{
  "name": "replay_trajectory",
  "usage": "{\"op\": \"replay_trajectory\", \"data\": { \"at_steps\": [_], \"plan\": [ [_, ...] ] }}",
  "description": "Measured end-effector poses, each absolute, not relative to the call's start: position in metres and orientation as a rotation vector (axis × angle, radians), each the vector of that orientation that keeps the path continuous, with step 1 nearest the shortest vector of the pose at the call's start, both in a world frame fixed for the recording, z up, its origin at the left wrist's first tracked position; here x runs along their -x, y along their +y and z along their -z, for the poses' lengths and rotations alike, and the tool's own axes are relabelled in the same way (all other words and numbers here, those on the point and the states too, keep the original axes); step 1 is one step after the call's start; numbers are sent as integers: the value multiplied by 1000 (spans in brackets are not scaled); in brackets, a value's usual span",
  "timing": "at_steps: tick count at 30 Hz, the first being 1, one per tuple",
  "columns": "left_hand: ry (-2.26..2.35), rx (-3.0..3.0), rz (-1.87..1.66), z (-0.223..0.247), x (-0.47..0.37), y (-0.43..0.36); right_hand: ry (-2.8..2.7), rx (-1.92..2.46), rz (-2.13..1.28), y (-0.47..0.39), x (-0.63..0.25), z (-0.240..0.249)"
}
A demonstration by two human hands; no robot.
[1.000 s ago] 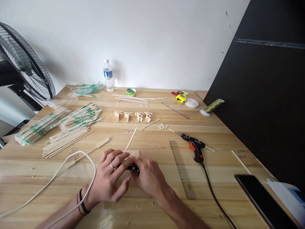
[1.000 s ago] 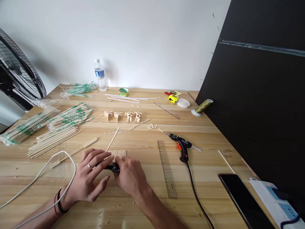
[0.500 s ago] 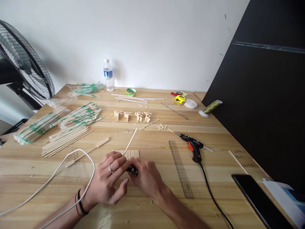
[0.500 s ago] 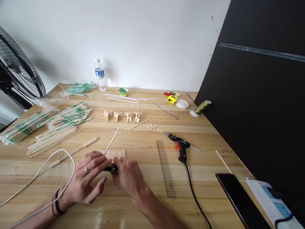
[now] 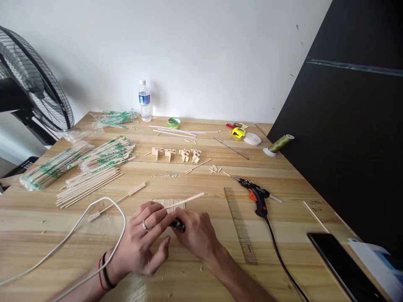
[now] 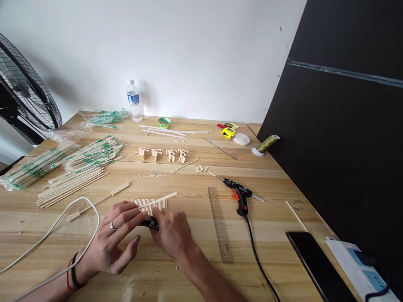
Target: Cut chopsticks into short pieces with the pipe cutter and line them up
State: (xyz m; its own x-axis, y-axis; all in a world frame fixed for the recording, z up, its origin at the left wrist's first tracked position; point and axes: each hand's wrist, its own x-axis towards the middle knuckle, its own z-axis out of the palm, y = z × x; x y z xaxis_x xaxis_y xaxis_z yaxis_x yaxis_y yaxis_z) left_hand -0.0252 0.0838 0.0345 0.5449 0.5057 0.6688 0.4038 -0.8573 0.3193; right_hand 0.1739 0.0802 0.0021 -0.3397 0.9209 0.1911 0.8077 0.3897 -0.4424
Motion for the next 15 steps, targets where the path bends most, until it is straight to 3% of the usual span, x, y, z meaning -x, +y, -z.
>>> {"op": "replay_trajectory", "data": {
  "at_steps": [15],
  "plan": [
    [873, -2471, -1338, -42, 41, 81, -2224, 1274, -350, 91, -185, -5]
  ]
}}
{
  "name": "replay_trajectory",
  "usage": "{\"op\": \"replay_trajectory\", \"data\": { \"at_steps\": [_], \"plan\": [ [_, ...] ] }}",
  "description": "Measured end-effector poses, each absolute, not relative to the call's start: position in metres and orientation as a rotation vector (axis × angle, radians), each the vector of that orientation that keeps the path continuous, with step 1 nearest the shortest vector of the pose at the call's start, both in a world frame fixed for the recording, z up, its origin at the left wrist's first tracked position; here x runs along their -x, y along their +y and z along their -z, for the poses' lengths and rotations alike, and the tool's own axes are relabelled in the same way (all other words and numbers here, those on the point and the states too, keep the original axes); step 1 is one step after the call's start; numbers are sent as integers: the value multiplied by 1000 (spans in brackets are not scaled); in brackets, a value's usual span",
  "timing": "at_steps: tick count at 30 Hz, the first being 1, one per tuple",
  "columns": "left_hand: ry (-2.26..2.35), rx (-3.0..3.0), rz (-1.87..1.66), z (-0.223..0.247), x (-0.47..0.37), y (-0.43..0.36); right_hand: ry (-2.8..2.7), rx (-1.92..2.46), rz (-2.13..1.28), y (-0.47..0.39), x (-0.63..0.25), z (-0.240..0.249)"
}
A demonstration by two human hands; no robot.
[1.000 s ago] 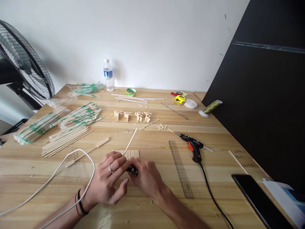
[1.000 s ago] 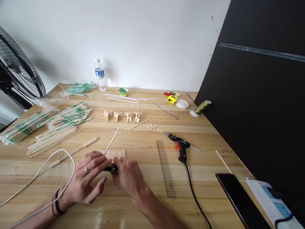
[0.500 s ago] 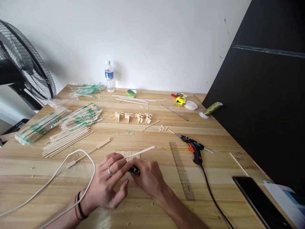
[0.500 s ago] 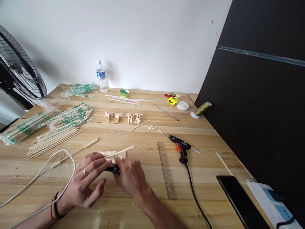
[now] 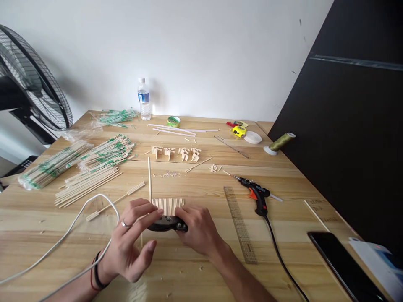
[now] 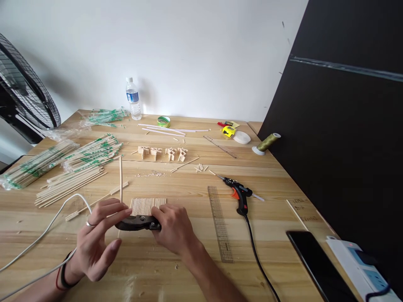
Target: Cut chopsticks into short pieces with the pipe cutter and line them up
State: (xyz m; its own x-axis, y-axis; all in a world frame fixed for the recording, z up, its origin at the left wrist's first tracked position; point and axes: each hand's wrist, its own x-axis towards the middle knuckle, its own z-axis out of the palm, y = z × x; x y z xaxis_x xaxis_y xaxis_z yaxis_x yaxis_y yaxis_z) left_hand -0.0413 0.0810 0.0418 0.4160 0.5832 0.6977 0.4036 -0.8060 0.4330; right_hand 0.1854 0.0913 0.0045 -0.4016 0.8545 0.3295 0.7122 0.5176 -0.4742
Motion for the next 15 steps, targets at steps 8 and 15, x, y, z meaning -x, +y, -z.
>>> {"op": "replay_trajectory", "data": {
  "at_steps": [8, 15],
  "plan": [
    [651, -2380, -1095, -46, 37, 83, -1584, 1115, -1149, 92, -194, -18],
    [570, -2380, -802, -60, 28, 79, -1268, 1030, -1346, 92, -190, -14]
  ]
}}
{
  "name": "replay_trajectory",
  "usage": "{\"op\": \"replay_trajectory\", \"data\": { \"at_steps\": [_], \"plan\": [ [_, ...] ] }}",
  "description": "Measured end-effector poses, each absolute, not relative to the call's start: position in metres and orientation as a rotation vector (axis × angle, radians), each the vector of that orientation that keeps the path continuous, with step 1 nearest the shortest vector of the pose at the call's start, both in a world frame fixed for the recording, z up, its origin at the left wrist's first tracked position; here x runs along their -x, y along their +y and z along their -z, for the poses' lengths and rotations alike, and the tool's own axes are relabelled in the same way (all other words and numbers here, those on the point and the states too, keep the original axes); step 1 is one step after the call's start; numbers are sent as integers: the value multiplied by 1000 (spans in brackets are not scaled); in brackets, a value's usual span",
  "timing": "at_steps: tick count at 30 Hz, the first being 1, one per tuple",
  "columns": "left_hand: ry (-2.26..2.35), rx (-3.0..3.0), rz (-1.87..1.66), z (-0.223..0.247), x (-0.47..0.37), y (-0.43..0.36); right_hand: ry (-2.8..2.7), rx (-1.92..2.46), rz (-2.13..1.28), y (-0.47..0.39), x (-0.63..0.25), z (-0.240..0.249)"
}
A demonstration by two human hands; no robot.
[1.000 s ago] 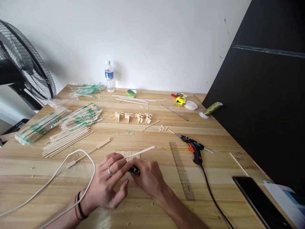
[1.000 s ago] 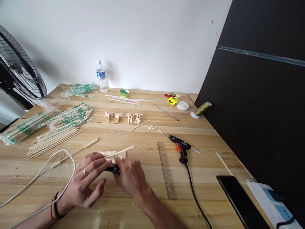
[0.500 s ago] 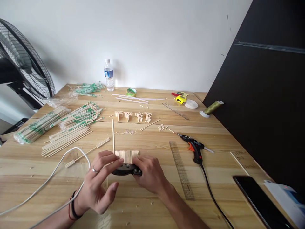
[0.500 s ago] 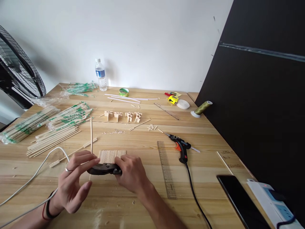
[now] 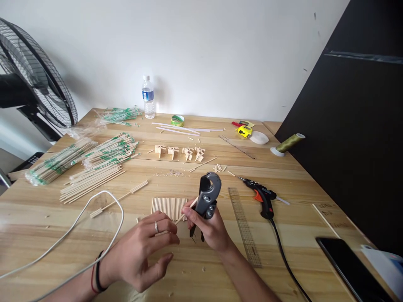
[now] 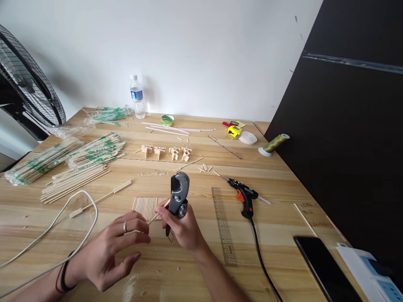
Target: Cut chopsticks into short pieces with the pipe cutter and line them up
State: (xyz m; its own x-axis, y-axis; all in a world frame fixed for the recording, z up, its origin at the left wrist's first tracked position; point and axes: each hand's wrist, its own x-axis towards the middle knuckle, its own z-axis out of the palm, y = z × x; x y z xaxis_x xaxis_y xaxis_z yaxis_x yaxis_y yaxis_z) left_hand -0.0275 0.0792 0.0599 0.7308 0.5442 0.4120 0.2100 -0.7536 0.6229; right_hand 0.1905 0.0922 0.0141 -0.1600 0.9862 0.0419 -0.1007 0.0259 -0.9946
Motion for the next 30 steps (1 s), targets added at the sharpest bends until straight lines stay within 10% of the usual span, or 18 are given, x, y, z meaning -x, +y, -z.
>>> {"op": "replay_trajectory", "data": {
  "at_steps": [12, 30],
  "plan": [
    [1458, -2304, -557, 2, 101, 56, -1235, 1067, -1257, 101, -207, -10],
    [1284, -2230, -588, -1, 90, 119, -1247, 1028, -1251, 109, -210, -6]
  ]
}}
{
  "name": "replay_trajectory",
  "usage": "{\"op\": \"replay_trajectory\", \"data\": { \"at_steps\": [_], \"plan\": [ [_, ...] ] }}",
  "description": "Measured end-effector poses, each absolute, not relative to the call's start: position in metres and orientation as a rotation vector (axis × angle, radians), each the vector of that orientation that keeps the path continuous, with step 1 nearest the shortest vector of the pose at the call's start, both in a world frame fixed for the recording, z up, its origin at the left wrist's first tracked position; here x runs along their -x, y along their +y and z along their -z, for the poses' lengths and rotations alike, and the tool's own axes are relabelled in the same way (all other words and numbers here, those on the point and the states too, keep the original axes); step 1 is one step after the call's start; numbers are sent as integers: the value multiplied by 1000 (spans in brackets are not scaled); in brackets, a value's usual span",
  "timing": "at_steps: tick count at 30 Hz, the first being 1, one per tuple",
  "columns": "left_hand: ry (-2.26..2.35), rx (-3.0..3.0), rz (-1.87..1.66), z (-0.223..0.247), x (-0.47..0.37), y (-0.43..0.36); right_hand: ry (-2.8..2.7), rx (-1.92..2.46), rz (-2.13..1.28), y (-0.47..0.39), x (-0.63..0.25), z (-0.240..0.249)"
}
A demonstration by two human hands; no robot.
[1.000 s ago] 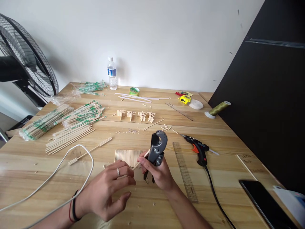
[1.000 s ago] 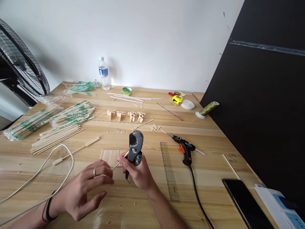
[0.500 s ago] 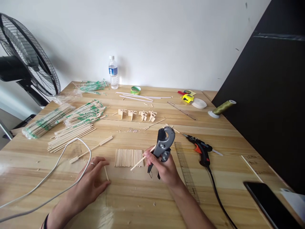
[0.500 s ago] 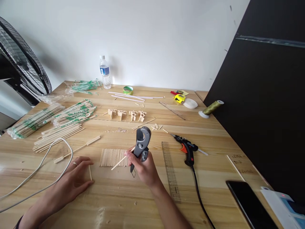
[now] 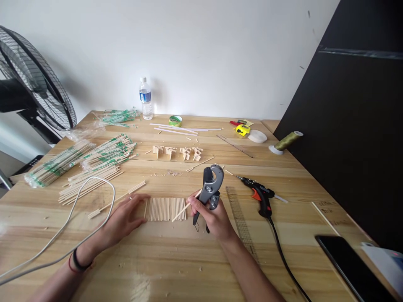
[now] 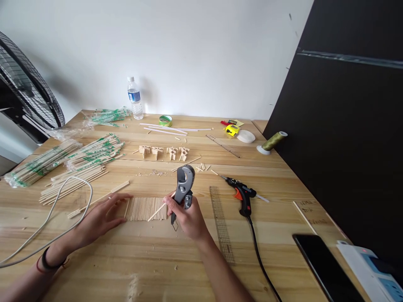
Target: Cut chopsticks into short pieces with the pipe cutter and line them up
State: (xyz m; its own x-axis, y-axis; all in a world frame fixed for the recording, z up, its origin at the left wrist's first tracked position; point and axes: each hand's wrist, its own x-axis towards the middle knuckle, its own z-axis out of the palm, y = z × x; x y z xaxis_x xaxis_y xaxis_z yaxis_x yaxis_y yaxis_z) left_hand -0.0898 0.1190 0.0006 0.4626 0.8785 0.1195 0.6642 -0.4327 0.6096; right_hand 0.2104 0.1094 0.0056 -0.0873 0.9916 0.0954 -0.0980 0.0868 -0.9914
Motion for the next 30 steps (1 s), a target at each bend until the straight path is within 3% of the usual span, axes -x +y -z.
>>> {"op": "replay_trajectory", "data": {
  "at_steps": [12, 30],
  "plan": [
    [1175, -2184, -673, 6, 85, 117, -1247, 1051, -1258, 110, -212, -7],
    [1209, -2060, -532, 2, 86, 121, -1247, 1032, -1267, 111, -212, -5]
  ]
}}
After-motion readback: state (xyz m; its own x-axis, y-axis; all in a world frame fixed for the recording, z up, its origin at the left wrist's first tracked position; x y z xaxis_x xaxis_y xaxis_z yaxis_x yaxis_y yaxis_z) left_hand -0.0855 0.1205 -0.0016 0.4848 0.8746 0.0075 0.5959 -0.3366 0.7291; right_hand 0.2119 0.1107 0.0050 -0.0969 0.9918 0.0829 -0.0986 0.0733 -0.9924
